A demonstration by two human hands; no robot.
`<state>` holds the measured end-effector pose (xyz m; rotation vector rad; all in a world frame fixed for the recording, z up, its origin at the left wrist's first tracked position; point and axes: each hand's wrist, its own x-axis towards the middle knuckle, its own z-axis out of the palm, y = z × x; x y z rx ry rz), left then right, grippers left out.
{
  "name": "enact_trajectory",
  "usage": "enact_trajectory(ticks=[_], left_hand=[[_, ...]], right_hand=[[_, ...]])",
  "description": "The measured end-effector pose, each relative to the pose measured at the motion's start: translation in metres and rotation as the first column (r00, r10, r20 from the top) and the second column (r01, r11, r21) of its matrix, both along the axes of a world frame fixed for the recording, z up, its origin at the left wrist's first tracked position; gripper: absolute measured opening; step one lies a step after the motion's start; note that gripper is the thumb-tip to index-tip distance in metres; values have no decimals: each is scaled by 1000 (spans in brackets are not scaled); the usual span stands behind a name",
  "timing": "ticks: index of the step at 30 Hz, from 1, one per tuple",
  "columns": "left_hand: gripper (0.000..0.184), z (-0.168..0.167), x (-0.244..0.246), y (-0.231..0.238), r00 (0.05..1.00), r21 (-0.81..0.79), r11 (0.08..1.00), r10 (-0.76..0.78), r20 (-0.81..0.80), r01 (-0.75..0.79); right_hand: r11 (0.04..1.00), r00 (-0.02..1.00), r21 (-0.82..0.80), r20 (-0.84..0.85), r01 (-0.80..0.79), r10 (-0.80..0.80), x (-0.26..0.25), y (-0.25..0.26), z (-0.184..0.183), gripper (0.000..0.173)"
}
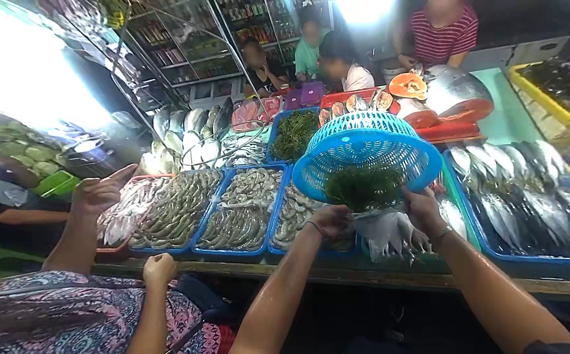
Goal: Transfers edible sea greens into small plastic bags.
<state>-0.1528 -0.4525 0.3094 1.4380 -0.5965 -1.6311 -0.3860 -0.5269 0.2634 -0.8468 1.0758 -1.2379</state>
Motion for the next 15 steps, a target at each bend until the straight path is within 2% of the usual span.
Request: enact_trajectory(ticks=[4, 9, 12, 13, 14, 15], left_hand=[[8, 13, -1, -4, 998, -40, 997, -59, 10, 60], [16, 33, -9, -9, 996, -76, 993, -90, 20, 92], [10, 19, -10, -14, 996, -141, 986, -87, 35, 91], [12, 10, -3, -18, 985, -207, 967, -130, 113, 151], [20, 2, 3, -19, 936, -253, 929, -194, 292, 272], [28, -4, 5, -19, 829, -232, 891, -230, 510, 390]], right_hand=[[999, 994, 39, 107, -26, 21, -9, -16, 14, 28], [999, 998, -26, 63, 23, -21, -6, -32, 44, 24], [992, 997, -109, 69, 55, -47, -2, -40, 61, 19], [987, 996, -154, 89, 41, -27, -4, -42, 62, 19], [979, 991, -202, 130, 19, 8, -8, -42, 55, 21], [974, 982, -228, 187, 7, 37, -13, -41, 45, 24]])
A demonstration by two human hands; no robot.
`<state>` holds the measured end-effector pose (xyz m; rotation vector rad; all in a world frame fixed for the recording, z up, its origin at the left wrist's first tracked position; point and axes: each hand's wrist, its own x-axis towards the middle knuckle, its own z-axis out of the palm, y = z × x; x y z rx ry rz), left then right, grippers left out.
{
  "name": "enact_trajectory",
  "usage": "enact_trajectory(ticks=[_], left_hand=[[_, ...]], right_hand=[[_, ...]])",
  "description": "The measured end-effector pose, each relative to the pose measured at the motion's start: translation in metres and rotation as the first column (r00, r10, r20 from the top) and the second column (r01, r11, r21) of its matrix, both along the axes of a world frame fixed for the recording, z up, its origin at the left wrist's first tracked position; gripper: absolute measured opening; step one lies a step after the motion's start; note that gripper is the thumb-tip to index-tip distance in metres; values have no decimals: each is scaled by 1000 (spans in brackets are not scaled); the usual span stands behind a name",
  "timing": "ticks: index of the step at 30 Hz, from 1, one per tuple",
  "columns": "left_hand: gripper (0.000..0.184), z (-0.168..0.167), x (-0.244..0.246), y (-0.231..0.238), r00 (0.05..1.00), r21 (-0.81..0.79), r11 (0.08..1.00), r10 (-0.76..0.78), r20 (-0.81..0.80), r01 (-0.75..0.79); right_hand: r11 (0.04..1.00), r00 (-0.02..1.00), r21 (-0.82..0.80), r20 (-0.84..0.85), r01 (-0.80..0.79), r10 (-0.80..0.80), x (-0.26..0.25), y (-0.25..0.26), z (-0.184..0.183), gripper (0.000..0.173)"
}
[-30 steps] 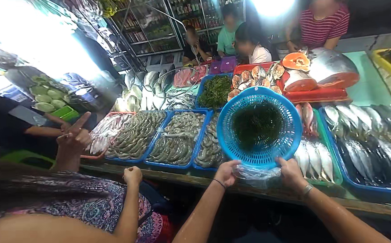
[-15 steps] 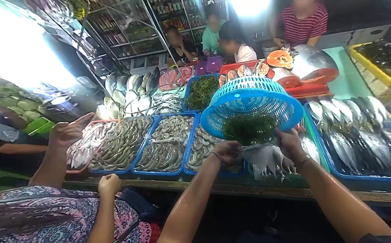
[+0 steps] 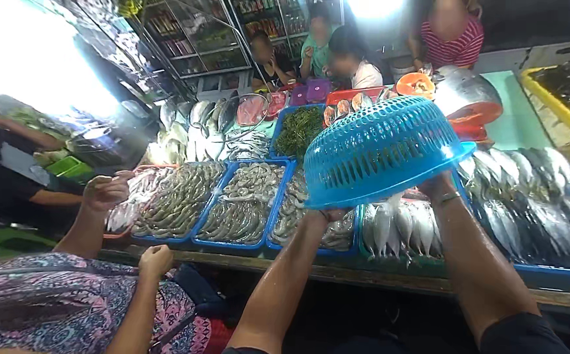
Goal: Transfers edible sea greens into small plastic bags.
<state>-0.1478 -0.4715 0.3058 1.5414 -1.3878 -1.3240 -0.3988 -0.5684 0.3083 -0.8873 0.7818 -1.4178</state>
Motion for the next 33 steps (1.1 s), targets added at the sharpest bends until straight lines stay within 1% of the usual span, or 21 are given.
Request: enact_trajectory(ticks=[2, 3, 4, 5, 6, 7, 8, 9, 10, 11, 12, 13, 14, 15, 17, 19, 21, 23, 27, 31, 33], left_hand=[[33, 6, -4, -2, 952, -41, 998, -40, 305, 55], [35, 10, -6, -2, 924, -57, 997, -23, 381, 48], [37, 9, -5, -2, 948, -89, 996, 19, 317, 9], [38, 9, -5, -3, 991, -117, 992, 65, 113, -52], [42, 11, -6, -4, 986, -112, 987, 105, -127, -120], [35, 12, -11, -3, 932, -46, 973, 203, -301, -227], [29, 12, -15, -3, 857, 44, 946, 311, -412, -322], [23, 18, -20, -7, 771, 119, 898, 427, -473, -424], [18, 27, -25, -12, 720, 159, 848, 516, -464, -505], [12, 35, -32, -16, 722, 157, 809, 580, -378, -567], [17, 41, -37, -20, 755, 145, 795, 605, -254, -588], [31, 47, -38, -23, 789, 142, 805, 593, -157, -577], [40, 50, -40, -26, 827, 114, 827, 559, -61, -550], [44, 49, -43, -29, 857, 51, 856, 512, 59, -515], [44, 40, -47, -37, 883, -131, 913, 407, 234, -386], [46, 36, -55, -45, 907, -252, 936, 315, 280, -247], [60, 34, -66, -55, 920, -280, 950, 227, 318, -138], [69, 35, -78, -63, 914, -265, 963, 157, 374, -57], [71, 38, -99, -81, 885, -232, 972, 87, 457, 25], [79, 42, -124, -98, 897, -223, 974, 68, 436, 35], [86, 45, -134, -101, 897, -221, 975, 72, 437, 29]], right_hand=[[999, 988, 35, 155, -6, 0, 3, -3, -2, 23], [998, 982, 55, 189, -14, 4, 5, -4, 0, 23], [998, 983, 49, 185, -29, 20, 5, -4, -2, 25], [999, 989, 33, 147, -18, 13, 5, -4, -3, 26], [1000, 997, 11, 72, -2, 1, 5, -6, -1, 30], [1000, 999, 0, -38, 17, -17, 4, -5, -3, 33], [998, 982, -20, -178, 59, -61, 3, -4, -7, 33], [995, 919, -64, -382, 78, -96, 1, -4, -6, 39], [991, 853, -89, -505, 99, -131, 0, -3, -2, 41], [989, 858, -70, -491, 133, -150, 2, -2, 2, 39], [983, 904, -29, -390, 180, -177, 6, 0, 6, 37], [972, 936, 19, -273, 235, -221, 11, 5, 13, 38], [963, 956, 65, -152, 261, -249, 12, 8, 13, 46], [947, 951, 98, -67, 306, -301, 12, 9, 5, 54], [898, 907, 151, 26, 412, -421, 12, 12, -17, 58], [853, 866, 226, 68, 471, -496, 8, 19, -38, 60], [803, 842, 365, 87, 471, -533, 2, 29, -46, 54], [769, 836, 455, 92, 448, -542, -7, 35, -49, 47], [758, 810, 524, 198, 389, -553, -32, 35, -48, 42], [725, 735, 593, 305, 350, -605, -45, 33, -43, 38], [751, 761, 583, 321, 310, -564, -51, 30, -45, 39]])
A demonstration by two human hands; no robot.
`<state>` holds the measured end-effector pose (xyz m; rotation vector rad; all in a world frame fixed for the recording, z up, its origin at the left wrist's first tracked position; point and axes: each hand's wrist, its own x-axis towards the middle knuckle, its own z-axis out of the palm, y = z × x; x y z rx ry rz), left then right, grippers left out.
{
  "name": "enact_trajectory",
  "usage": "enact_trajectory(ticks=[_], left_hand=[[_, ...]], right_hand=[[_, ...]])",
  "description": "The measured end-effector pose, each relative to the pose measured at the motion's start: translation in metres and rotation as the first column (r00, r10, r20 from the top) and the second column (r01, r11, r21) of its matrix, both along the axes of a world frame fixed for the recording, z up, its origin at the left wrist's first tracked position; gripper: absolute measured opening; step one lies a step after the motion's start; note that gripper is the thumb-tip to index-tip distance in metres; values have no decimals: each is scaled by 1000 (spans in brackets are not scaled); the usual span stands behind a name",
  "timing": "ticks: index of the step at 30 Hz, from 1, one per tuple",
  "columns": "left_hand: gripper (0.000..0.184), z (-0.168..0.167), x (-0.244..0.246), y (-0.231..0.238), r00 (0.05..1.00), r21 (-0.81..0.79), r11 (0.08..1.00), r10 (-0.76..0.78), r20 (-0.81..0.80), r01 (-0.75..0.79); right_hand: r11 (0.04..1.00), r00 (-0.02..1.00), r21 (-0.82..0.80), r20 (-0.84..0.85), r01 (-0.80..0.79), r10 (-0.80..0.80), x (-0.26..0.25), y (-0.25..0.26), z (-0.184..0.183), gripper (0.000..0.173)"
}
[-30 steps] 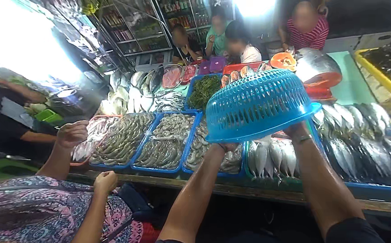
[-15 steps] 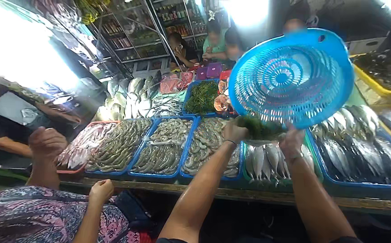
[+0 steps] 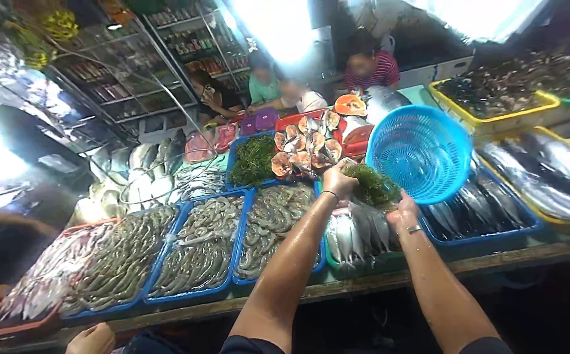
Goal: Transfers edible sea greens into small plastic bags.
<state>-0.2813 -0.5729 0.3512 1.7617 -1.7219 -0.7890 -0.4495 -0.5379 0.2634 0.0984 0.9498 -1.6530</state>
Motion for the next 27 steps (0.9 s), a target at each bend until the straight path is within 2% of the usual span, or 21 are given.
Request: enact_trajectory(ticks=[2, 3, 4, 5, 6, 8, 10, 13, 16, 18, 19, 21, 22, 24, 27], left_hand=[[87, 5, -4, 4, 1000, -20, 1000, -6, -19, 5], [88, 7, -4, 1, 1000, -19, 1000, 2, -28, -3], [90, 11, -2, -1, 999, -14, 1000, 8, -43, -8], [91, 15, 1, -2, 998, -17, 1000, 17, -56, -18], [91, 18, 6, -2, 997, -14, 1000, 26, -71, -27], [87, 25, 20, 1, 991, 5, 999, 53, -125, -53], [82, 35, 35, 9, 972, 19, 997, 75, -223, -72], [71, 53, 61, 26, 942, 82, 995, 85, -326, -62], [41, 61, 86, 41, 946, 112, 989, 130, -298, -100], [41, 64, 98, 54, 953, 174, 973, 192, -232, -154], [42, 66, 104, 60, 973, 143, 978, 173, -150, -152], [62, 71, 113, 70, 991, 11, 994, 107, 86, -108], [69, 75, 114, 75, 980, -60, 995, 89, 177, -80], [74, 84, 118, 84, 961, -152, 986, 105, 256, -67], [69, 93, 135, 88, 936, -231, 965, 192, 296, -125]], right_hand=[[988, 983, -71, -133, -140, 130, -3, 2, -1, 36], [965, 937, -104, -283, -241, 204, -5, 4, 1, 35], [934, 849, -102, -460, -343, 261, -7, 5, 3, 38], [899, 710, -58, -637, -434, 301, -10, 4, 6, 45], [865, 528, 22, -784, -502, 326, -14, 2, 11, 49], [810, 178, 145, -940, -568, 293, -19, 1, 30, 45], [748, 14, 168, -973, -642, 231, -18, 1, 60, 43], [565, -270, 286, -956, -774, 113, -3, -23, 110, 53], [533, -535, 429, -843, -729, -53, 16, -43, 139, 46], [508, -660, 542, -748, -670, -74, 30, -47, 142, 36], [493, -721, 604, -689, -627, -72, 36, -50, 144, 34], [500, -785, 659, -615, -562, -72, 50, -53, 147, 26], [503, -796, 669, -601, -548, -68, 54, -56, 149, 22], [497, -794, 673, -605, -548, -57, 61, -57, 150, 19], [466, -751, 653, -660, -597, -38, 67, -56, 141, 20]])
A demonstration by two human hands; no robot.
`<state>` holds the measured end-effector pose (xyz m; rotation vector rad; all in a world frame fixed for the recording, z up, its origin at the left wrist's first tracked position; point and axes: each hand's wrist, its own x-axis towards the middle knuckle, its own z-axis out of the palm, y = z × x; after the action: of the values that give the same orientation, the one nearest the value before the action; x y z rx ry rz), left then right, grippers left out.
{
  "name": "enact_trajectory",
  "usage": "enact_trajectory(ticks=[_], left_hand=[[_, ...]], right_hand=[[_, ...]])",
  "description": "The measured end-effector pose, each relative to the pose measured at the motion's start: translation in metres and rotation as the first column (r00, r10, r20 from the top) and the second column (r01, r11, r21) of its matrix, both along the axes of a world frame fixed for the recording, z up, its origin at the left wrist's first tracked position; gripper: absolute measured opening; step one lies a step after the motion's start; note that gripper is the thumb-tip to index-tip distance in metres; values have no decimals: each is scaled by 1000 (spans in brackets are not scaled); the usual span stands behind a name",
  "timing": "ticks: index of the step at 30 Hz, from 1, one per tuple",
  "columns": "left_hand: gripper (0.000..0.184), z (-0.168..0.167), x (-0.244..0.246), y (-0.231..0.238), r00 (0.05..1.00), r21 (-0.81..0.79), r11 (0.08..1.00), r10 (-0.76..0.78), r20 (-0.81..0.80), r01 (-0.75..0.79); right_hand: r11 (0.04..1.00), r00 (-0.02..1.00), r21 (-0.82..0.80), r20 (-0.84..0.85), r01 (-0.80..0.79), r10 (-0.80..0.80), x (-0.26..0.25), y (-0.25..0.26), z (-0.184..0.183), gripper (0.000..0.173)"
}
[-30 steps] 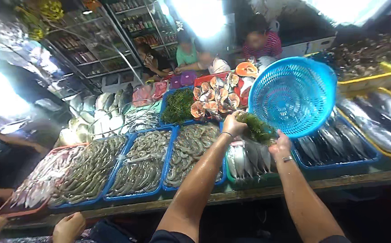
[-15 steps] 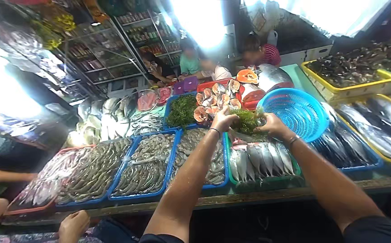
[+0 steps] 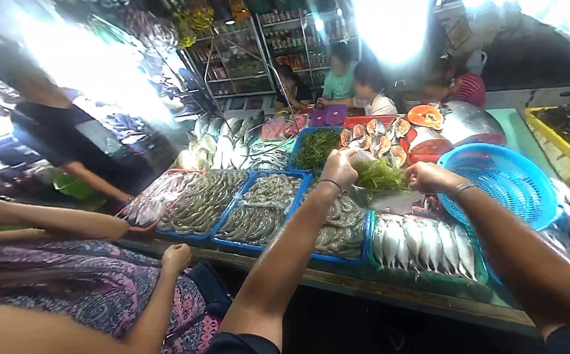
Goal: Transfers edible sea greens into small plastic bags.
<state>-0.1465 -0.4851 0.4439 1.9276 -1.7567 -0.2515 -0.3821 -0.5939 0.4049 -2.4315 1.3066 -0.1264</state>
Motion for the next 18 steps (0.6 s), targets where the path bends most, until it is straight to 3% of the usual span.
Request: enact_trajectory(ticks=[3, 5, 7, 9, 11, 15, 18], left_hand=[[72, 9, 8, 5, 999, -28, 999, 28, 34, -27], [74, 14, 14, 8, 999, -15, 999, 29, 17, -29], [64, 15, 22, 12, 999, -30, 999, 31, 7, -31], [62, 12, 28, 15, 999, -28, 999, 36, 22, -35], [64, -1, 27, 18, 1000, -13, 1000, 3, 15, -3], [78, -5, 20, 12, 996, 91, 992, -92, 22, 89], [79, 10, 6, 16, 988, 101, 985, -147, 42, 142]], right_hand=[[992, 968, -118, 249, 39, -8, 3, 17, 4, 12], [995, 930, -81, 367, 55, -21, 7, 29, 8, 11], [999, 910, 14, 413, 31, -34, 9, 27, 11, 14], [999, 962, 24, 270, 25, -30, 9, 19, 13, 18], [999, 988, -34, 151, 24, -19, 10, 24, 4, 8], [992, 971, -108, 236, 65, -38, 1, 22, -12, 4], [994, 978, -96, 207, 56, -35, -14, 15, -8, 16]])
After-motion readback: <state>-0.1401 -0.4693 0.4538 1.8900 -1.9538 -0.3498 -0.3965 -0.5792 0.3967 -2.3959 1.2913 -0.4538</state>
